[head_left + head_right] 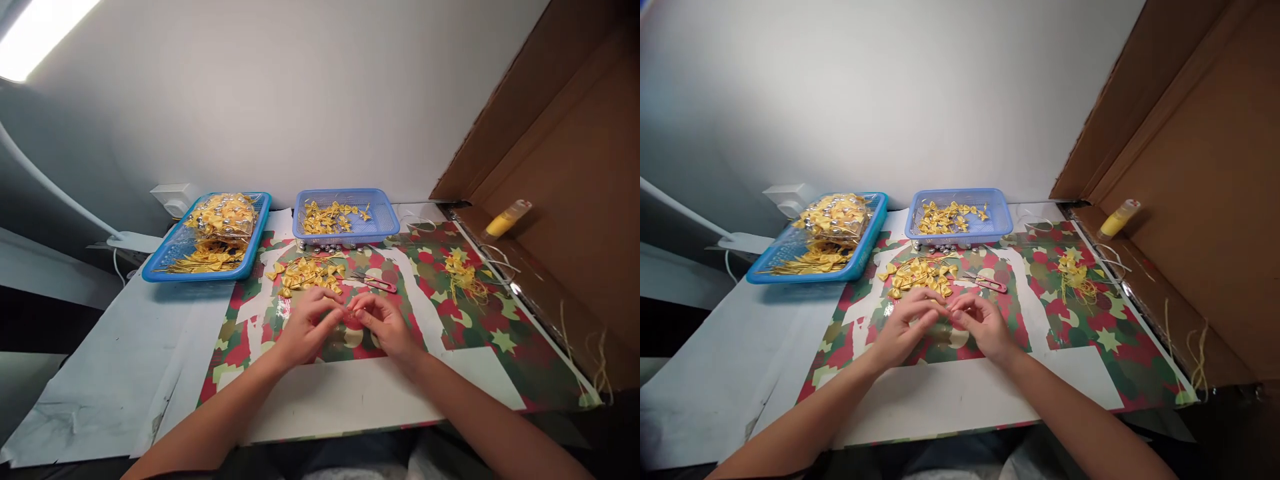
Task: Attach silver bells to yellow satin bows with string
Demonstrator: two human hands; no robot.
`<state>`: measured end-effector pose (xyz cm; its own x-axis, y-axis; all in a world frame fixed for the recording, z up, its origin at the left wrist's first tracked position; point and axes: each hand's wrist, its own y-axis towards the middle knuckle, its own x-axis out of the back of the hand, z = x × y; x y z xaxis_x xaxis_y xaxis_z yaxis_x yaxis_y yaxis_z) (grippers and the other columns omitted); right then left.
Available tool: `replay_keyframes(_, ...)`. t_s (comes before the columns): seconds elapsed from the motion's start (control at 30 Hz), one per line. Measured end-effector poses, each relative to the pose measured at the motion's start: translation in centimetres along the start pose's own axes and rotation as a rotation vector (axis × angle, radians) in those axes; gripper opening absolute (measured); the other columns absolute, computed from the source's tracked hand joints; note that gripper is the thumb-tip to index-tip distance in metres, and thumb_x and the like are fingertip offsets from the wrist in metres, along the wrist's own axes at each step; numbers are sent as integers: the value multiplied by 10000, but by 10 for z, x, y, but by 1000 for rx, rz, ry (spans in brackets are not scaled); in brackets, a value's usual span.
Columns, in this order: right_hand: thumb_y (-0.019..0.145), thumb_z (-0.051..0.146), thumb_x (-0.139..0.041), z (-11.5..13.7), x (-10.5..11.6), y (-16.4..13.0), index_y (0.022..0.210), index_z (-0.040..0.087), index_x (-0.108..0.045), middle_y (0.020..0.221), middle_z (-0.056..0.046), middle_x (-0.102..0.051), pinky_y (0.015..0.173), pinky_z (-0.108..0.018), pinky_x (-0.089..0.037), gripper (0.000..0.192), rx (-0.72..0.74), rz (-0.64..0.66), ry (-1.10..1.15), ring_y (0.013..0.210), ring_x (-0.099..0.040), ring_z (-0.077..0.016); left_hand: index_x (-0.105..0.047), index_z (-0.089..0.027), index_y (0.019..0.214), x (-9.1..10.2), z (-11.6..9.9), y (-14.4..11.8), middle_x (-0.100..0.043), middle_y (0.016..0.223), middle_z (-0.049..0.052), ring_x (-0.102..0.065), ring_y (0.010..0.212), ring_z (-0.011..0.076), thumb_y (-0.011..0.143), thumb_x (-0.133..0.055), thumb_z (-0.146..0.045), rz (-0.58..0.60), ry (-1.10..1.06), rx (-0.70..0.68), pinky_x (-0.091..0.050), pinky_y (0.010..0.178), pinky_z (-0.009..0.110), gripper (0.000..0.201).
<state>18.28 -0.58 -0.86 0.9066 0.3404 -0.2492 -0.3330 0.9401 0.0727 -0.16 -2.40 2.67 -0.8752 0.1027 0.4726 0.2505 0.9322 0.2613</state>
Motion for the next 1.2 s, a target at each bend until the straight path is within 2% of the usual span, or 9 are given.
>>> replay_keyframes(0.1,796,473,-679,2,4,-1,791,224,-638,837,-42,-690,744,-297,-528,253,-69,-31,-27,824,-636,-168,-691,-198,799,20,7,7,-664,873,60,-601,881,203,916,-483,-360,-247,-4,28,-471,845,358,289)
replay_keyframes(0.2,805,476,-670,3,5,-4,801,219,-614,783,-31,-676,692,-268,-520,262,-115,-27,-26,771,-632,-155,-653,-190,775,40,11,12,-659,827,48,-598,824,190,888,-520,-330,-345,3,26,-477,790,332,224)
replay_keyframes(0.27,826,458,-651,2,4,-7,808,219,-604,741,-16,-652,657,-248,-505,244,-120,-19,-28,717,-611,-136,-636,-188,740,49,9,13,-656,777,40,-590,768,176,868,-551,-319,-255,58,14,-474,744,311,202)
replay_keyframes(0.43,868,415,-603,2,0,-12,840,214,-610,701,4,-604,637,-234,-477,203,-114,10,-105,670,-568,-119,-658,-190,737,56,4,10,-646,707,13,-562,666,142,784,-624,-278,326,214,74,-442,625,246,105)
replay_keyframes(0.53,860,394,-604,4,-1,-11,830,208,-613,739,-4,-620,676,-250,-482,189,-99,35,-175,716,-591,-132,-671,-192,760,52,8,7,-646,759,11,-560,693,146,716,-657,-247,495,323,115,-420,605,229,72)
replay_keyframes(0.77,822,353,-610,1,0,0,776,190,-607,702,0,-602,575,-238,-441,170,-96,23,-311,620,-536,-117,-684,-181,732,38,16,8,-675,766,13,-578,687,137,735,-581,-191,647,372,150,-407,615,223,103)
replay_keyframes(0.97,779,275,-641,-11,3,17,752,163,-619,693,14,-596,579,-214,-425,117,113,-46,-298,608,-521,-92,-684,-168,697,35,22,11,-656,693,21,-568,658,142,739,-595,-304,643,366,139,-411,594,220,168)
replay_keyframes(1.07,771,190,-651,-9,8,24,722,156,-587,631,42,-573,524,-181,-416,88,75,-34,-216,538,-510,-68,-665,-160,686,33,25,13,-615,632,5,-537,572,121,735,-605,-406,631,318,223,-406,531,209,257)
replay_keyframes(1.2,806,145,-658,2,18,19,751,146,-573,591,52,-585,422,-148,-386,101,-27,6,-88,447,-487,-49,-640,-154,734,29,21,16,-520,515,-43,-400,375,81,687,-641,-493,638,326,437,-303,367,206,342)
